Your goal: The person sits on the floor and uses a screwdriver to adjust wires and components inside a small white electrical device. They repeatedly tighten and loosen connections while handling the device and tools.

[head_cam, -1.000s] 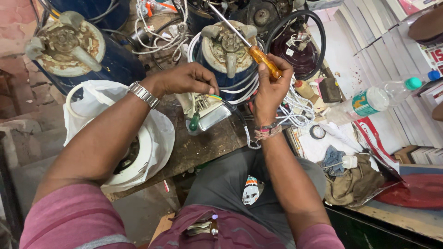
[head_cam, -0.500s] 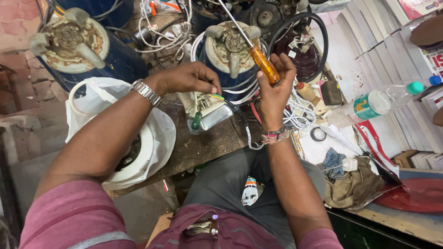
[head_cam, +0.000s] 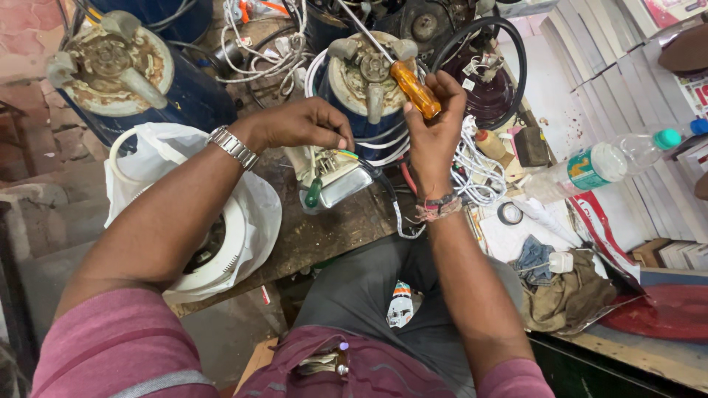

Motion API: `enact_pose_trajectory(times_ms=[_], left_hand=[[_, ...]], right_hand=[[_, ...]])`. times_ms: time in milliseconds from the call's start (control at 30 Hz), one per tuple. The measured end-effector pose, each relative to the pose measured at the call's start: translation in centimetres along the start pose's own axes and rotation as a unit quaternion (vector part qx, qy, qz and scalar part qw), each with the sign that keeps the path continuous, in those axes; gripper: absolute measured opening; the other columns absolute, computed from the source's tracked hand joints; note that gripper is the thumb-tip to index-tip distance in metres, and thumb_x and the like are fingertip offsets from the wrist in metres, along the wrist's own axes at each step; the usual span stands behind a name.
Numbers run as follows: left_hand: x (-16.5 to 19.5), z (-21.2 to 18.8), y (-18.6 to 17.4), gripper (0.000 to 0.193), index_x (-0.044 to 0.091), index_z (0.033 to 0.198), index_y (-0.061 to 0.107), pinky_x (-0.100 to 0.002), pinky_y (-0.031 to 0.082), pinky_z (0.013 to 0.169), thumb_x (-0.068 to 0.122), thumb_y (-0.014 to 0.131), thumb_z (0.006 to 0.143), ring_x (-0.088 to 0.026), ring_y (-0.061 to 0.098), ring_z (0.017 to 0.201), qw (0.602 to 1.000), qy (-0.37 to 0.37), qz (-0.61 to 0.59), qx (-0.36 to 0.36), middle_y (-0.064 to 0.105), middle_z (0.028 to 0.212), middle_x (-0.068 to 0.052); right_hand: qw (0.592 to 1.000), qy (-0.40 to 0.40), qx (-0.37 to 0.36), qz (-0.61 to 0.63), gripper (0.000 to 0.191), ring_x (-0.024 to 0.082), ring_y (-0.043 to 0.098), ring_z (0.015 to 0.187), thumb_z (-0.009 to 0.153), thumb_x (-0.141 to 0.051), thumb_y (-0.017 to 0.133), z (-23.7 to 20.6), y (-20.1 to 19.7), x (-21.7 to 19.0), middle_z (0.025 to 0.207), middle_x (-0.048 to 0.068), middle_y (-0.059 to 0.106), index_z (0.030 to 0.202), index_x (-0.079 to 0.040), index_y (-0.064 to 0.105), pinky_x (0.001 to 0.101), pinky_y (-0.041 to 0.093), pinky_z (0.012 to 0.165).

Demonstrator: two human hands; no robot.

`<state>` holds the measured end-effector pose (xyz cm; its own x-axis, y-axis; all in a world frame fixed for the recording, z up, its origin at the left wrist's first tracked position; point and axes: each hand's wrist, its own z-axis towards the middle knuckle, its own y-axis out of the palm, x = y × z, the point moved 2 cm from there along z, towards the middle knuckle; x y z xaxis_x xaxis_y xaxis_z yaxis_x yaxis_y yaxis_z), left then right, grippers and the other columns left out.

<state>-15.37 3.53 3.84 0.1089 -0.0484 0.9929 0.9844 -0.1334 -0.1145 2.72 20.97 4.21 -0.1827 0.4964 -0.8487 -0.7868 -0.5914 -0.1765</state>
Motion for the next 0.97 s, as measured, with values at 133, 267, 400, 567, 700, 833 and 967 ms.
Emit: enact_pose_trajectory(times_ms=[133,267,400,567,700,833,967], left_hand=[[-0.1,0.0,0.1,0.024,0.001,0.109,0.076,-0.028,0.052,0.092,0.02,0.068,0.095,-0.01,0.068,0.096,1.0,-0.002,-0.02,-0.005,0.077,0.1,-0.004],[-0.2,0.1,0.1,0.024,0.001,0.109,0.076,-0.028,0.053,0.091,0.019,0.068,0.096,-0.01,0.068,0.096,1.0,0.004,-0.027,-0.008,0.077,0.101,-0.004],[-0.8,0.0,0.0,0.024,0.001,0.11,0.076,-0.027,0.052,0.088,0.019,0.068,0.096,-0.009,0.067,0.094,1.0,-0.002,0.001,0.005,0.076,0.099,-0.003],[-1.7,0.3,-0.3,0.025,0.0,0.109,0.074,-0.025,0.052,0.088,0.021,0.068,0.096,-0.007,0.067,0.095,0.999,0.032,0.002,0.0,0.076,0.1,-0.001],[-1.6,0.2,-0.3,0.025,0.0,0.106,0.075,-0.025,0.05,0.08,0.023,0.07,0.098,-0.005,0.061,0.088,0.999,0.029,0.031,0.014,0.071,0.092,0.0],[-0.8,0.3,-0.1,0.026,0.001,0.105,0.075,-0.024,0.05,0.079,0.026,0.069,0.098,-0.004,0.062,0.087,0.998,0.052,0.037,0.016,0.073,0.091,0.001],[0.3,-0.1,0.1,0.028,0.004,0.103,0.077,-0.025,0.048,0.07,0.03,0.069,0.097,-0.005,0.061,0.078,0.997,-0.011,0.069,0.043,0.073,0.086,0.001]], right_hand=[[0.999,0.029,0.001,0.035,0.064,0.025,0.054,0.136,0.094,0.007,0.073,-0.5,-0.2,-1.1,0.145,0.017,0.053,0.147,-0.002,0.04,0.0363,0.046,0.118],[0.999,0.031,0.022,0.02,0.064,0.022,0.053,0.136,0.093,0.002,0.077,-0.7,-1.0,-3.4,0.145,0.012,0.052,0.144,-0.005,0.04,0.036,0.048,0.114],[0.983,-0.076,0.015,-0.165,0.032,0.022,0.063,0.118,0.099,-0.003,0.075,-5.0,-1.7,-8.0,0.127,0.009,0.065,0.128,-0.008,0.06,0.0356,0.052,0.1],[0.946,-0.13,-0.195,-0.224,0.028,0.033,0.061,0.102,0.088,-0.013,0.081,-6.0,1.2,-10.3,0.108,0.013,0.068,0.111,-0.002,0.07,0.0412,0.049,0.089],[0.927,-0.151,-0.208,-0.272,0.025,0.033,0.062,0.097,0.089,-0.016,0.08,-5.1,2.3,-10.9,0.101,0.013,0.067,0.11,-0.005,0.073,0.0437,0.048,0.085],[0.926,-0.102,-0.237,-0.274,0.013,0.031,0.062,0.093,0.091,-0.012,0.078,-4.1,2.4,-9.7,0.095,0.012,0.067,0.103,-0.006,0.076,0.0426,0.049,0.082],[0.958,-0.008,-0.259,-0.121,0.011,0.023,0.065,0.095,0.096,-0.01,0.072,-4.2,2.0,-7.7,0.099,0.01,0.067,0.105,-0.004,0.071,0.0387,0.052,0.085]])
